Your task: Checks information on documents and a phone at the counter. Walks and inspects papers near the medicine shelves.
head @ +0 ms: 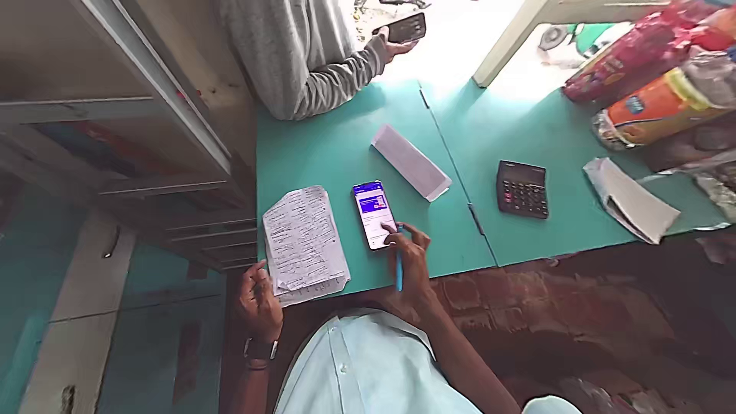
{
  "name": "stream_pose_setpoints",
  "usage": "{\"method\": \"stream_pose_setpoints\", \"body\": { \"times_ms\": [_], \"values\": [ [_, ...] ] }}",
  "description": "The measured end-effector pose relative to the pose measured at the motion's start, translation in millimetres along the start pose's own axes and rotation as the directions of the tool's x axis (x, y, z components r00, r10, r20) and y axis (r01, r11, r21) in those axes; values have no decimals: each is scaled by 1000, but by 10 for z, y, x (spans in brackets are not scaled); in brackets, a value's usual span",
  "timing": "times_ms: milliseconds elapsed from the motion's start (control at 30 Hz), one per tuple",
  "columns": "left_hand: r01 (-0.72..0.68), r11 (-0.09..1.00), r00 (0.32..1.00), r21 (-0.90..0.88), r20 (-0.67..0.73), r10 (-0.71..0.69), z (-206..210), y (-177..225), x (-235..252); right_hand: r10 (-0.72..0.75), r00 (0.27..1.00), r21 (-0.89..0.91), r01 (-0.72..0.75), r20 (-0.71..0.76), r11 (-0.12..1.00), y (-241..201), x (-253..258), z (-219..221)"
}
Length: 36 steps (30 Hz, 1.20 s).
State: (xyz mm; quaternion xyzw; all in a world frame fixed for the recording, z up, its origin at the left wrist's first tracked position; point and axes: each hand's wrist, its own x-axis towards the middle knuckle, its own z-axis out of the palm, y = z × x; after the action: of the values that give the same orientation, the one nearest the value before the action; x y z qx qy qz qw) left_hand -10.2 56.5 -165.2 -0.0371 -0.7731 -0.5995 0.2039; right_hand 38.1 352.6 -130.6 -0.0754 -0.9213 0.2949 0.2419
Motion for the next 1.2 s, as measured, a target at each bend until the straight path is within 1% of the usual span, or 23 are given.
{"method": "stream_pose_setpoints", "body": {
  "times_ms": [33,100,133,167,200,233,267,300,333,367,400,433,500,667,733,800,833,900,1000,1067,1133,1167,1200],
  "values": [
    [13,999,1000,-42,9,-13,-9,12,-1,15,1000,-30,-14,15,999,24,29,-23],
    [47,984,999,-174,31,-42,-18,26,-2,-13,999,-56,16,53,998,86,63,-60],
    [55,971,998,-235,45,-46,-31,62,14,-40,998,-16,41,56,999,83,69,-66],
    [46,960,998,-277,50,-33,-64,127,32,-62,997,71,59,45,996,45,67,-59],
    [24,952,998,-306,55,-8,-104,215,46,-68,997,222,61,23,973,-28,56,-54],
    [-9,943,998,-332,62,31,-119,311,55,-49,999,419,44,2,907,-118,52,-61],
    [-37,934,995,-356,73,67,-106,416,50,-13,1000,621,2,14,784,-241,56,-85],
    [-60,922,991,-382,88,101,-80,513,40,3,999,790,-36,44,612,-382,60,-94],
    [-81,912,987,-402,98,131,-44,594,36,-9,996,895,-72,84,440,-554,59,-99],
    [-110,907,981,-406,102,165,-4,654,45,-59,990,942,-103,128,320,-717,51,-99],
    [-145,905,973,-400,107,203,33,695,58,-130,976,962,-140,174,233,-866,46,-95],
    [-178,903,966,-391,106,237,68,721,69,-206,957,966,-161,202,201,-1005,48,-91],
    [-237,895,954,-378,87,289,127,765,90,-314,918,960,-181,243,213,-1212,57,-76],
    [-290,890,938,-351,79,336,139,829,83,-328,913,925,-114,242,363,-1386,39,0],
    [-308,916,934,-256,103,342,142,823,23,-320,927,911,-49,194,410,-1360,22,-23],
    [-380,915,909,-132,127,396,177,845,-2,-314,940,885,31,132,465,-1303,42,-55],
    [-403,913,898,-65,161,409,153,878,-17,-331,938,875,71,104,479,-1282,47,-34],
    [-394,919,892,-27,230,389,152,959,-53,-330,941,873,101,71,477,-1260,43,50],
    [-328,936,883,-129,309,353,280,1058,-86,-274,959,883,63,76,465,-1165,112,92],
    [-349,917,831,-195,387,399,368,1108,-116,-237,968,891,32,86,454,-1055,201,-21],
    [-380,896,790,-230,423,444,424,1197,-31,-162,986,890,44,34,455,-864,339,-293],
    [-375,900,791,-222,430,435,408,1237,37,-63,997,859,63,-36,509,-710,424,-465],
    [-367,909,812,-199,408,417,386,1245,111,63,989,772,65,-135,632,-499,530,-628]
  ]
}}
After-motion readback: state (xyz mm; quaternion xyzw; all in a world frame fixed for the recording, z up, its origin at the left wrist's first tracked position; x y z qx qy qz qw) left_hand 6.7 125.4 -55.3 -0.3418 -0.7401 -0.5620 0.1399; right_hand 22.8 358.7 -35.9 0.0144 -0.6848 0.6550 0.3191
